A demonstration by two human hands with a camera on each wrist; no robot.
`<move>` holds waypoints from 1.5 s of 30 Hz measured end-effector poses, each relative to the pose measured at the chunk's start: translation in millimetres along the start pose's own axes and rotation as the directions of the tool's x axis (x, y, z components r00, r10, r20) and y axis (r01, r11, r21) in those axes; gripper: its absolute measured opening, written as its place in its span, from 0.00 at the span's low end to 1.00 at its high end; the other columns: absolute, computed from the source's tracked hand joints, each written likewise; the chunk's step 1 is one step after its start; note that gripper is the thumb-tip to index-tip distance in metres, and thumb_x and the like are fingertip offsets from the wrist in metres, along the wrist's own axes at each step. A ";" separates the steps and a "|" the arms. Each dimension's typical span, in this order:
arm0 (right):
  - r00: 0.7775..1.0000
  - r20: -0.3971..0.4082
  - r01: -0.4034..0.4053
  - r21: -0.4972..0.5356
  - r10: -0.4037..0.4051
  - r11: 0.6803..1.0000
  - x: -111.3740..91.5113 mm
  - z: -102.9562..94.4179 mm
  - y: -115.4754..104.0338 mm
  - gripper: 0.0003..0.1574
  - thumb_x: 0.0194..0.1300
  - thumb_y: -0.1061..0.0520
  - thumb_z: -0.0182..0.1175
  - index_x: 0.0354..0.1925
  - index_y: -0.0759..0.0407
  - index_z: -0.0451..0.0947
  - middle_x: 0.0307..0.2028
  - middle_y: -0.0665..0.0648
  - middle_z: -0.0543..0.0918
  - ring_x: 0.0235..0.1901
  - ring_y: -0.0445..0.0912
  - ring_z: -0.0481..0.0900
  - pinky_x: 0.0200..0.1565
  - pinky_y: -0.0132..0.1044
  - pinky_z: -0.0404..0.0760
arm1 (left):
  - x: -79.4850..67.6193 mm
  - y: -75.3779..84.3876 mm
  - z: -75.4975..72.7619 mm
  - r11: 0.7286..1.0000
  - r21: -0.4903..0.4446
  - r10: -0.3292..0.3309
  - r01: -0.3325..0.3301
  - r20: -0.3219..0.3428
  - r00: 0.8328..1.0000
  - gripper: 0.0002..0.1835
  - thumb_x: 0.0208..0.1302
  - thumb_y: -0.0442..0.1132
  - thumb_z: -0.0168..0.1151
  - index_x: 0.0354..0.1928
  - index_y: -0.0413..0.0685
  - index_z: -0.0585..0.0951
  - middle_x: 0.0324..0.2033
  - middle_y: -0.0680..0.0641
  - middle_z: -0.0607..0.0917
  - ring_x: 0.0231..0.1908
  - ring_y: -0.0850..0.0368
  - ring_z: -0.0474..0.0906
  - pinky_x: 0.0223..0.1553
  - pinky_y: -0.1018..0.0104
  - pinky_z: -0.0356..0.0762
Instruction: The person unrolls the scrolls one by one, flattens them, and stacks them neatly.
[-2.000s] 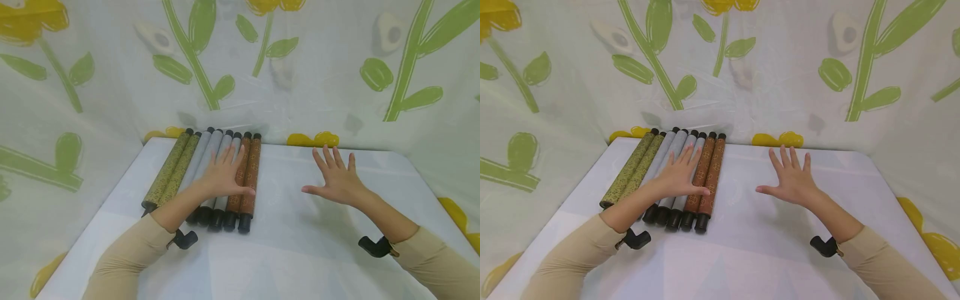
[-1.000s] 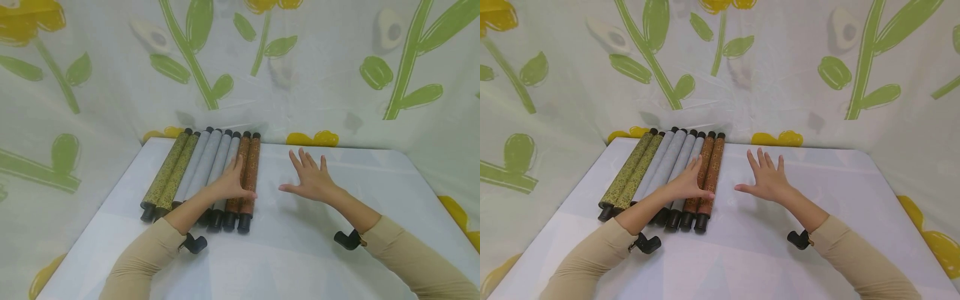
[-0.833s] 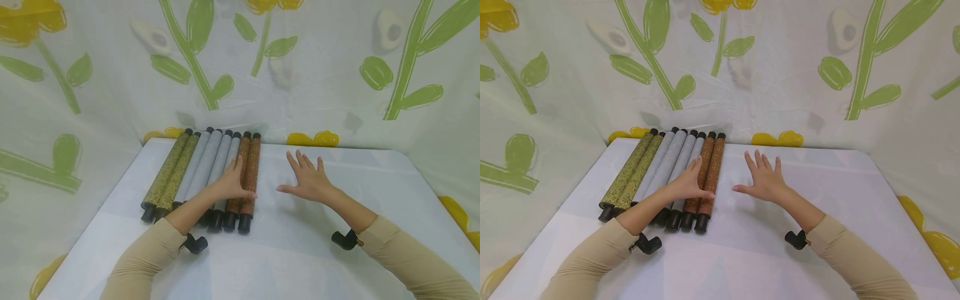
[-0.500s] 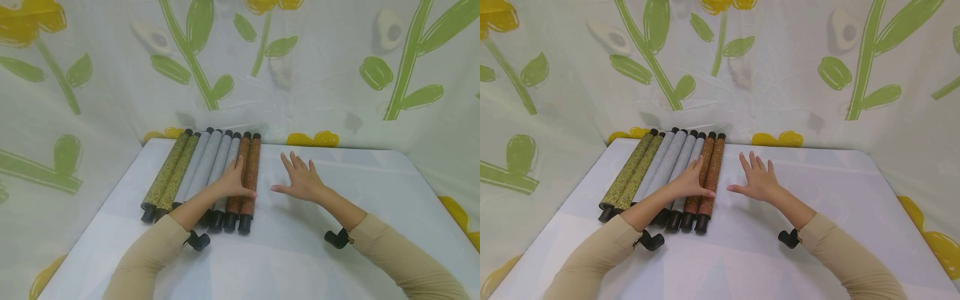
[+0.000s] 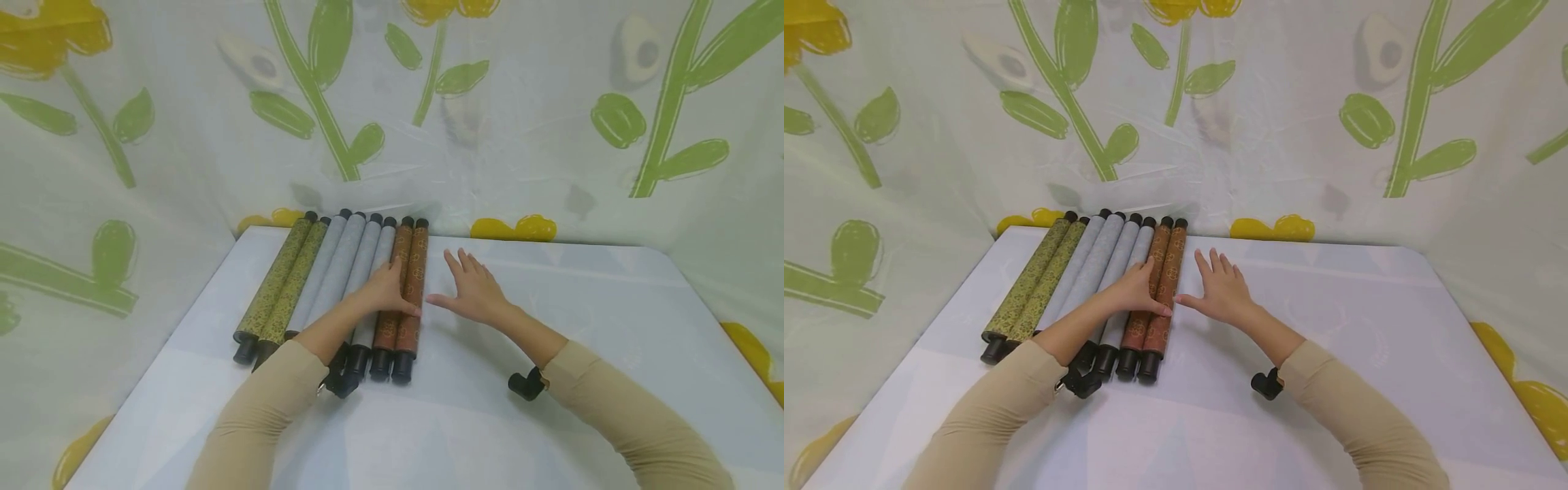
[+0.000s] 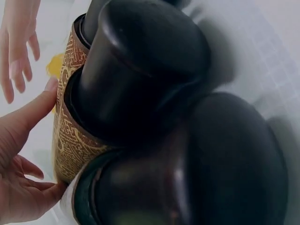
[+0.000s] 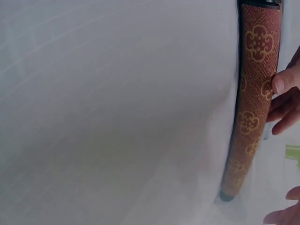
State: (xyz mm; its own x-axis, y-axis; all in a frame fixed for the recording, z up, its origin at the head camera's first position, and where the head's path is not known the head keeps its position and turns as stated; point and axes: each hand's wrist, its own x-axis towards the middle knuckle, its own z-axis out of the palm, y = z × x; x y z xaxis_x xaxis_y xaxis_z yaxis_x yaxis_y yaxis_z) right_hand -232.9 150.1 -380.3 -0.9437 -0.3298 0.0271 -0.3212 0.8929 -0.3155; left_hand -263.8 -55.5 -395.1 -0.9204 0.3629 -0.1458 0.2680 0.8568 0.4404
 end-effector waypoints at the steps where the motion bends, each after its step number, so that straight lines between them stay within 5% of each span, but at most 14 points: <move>1: 1.000 -0.004 0.000 0.004 0.000 1.000 1.5 1.0 -1.1 0.62 0.58 0.28 0.56 0.74 0.61 0.44 0.72 0.70 0.47 0.69 0.66 0.49 0.64 0.63 0.55 | 0.7 0.9 -0.4 1.000 0.005 0.000 0.000 0.000 1.000 0.69 0.37 0.61 0.76 0.71 0.30 0.45 0.66 0.26 0.59 0.65 0.36 0.60 0.62 0.48 0.64; 8: 0.999 0.023 -0.036 0.093 0.034 0.995 16.7 10.7 -9.0 0.62 0.57 0.28 0.56 0.73 0.60 0.45 0.70 0.70 0.53 0.64 0.68 0.59 0.54 0.62 0.70 | 2.4 5.4 -5.3 1.000 0.014 0.025 -0.025 0.025 0.999 0.61 0.39 0.60 0.76 0.69 0.32 0.57 0.64 0.30 0.65 0.63 0.38 0.63 0.60 0.48 0.66; 30: 0.986 0.126 -0.153 0.400 0.111 0.904 54.9 38.9 -25.9 0.52 0.65 0.48 0.57 0.73 0.64 0.40 0.63 0.80 0.55 0.63 0.66 0.61 0.60 0.57 0.66 | 12.0 5.5 -4.8 0.996 0.039 0.083 -0.084 0.022 0.996 0.51 0.40 0.58 0.76 0.64 0.38 0.68 0.56 0.35 0.75 0.56 0.42 0.71 0.52 0.52 0.73; 39: 0.976 0.169 -0.211 0.544 0.140 0.812 56.3 39.5 -18.9 0.47 0.64 0.51 0.59 0.73 0.58 0.48 0.68 0.75 0.54 0.67 0.65 0.54 0.64 0.57 0.60 | 11.2 9.2 1.1 0.995 -0.097 0.016 -0.014 0.013 1.000 0.50 0.43 0.58 0.75 0.66 0.40 0.67 0.59 0.37 0.74 0.60 0.42 0.67 0.57 0.53 0.70; 45: 0.961 0.255 -0.255 0.674 0.106 0.693 59.5 37.5 -9.6 0.48 0.63 0.53 0.61 0.72 0.56 0.47 0.70 0.70 0.53 0.66 0.62 0.57 0.62 0.54 0.64 | 12.5 9.3 4.3 0.980 -0.197 -0.011 0.011 0.003 1.000 0.49 0.43 0.55 0.76 0.65 0.40 0.66 0.60 0.35 0.73 0.63 0.39 0.62 0.61 0.51 0.65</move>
State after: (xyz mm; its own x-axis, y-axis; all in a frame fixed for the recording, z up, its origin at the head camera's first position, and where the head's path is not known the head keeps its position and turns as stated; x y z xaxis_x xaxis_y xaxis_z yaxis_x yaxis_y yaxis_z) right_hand -283.0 110.4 -411.2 -0.9208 -0.3001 -0.2490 0.0720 0.4968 -0.8649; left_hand -271.6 -41.4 -396.6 -0.9222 0.3550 -0.1533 0.1965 0.7717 0.6049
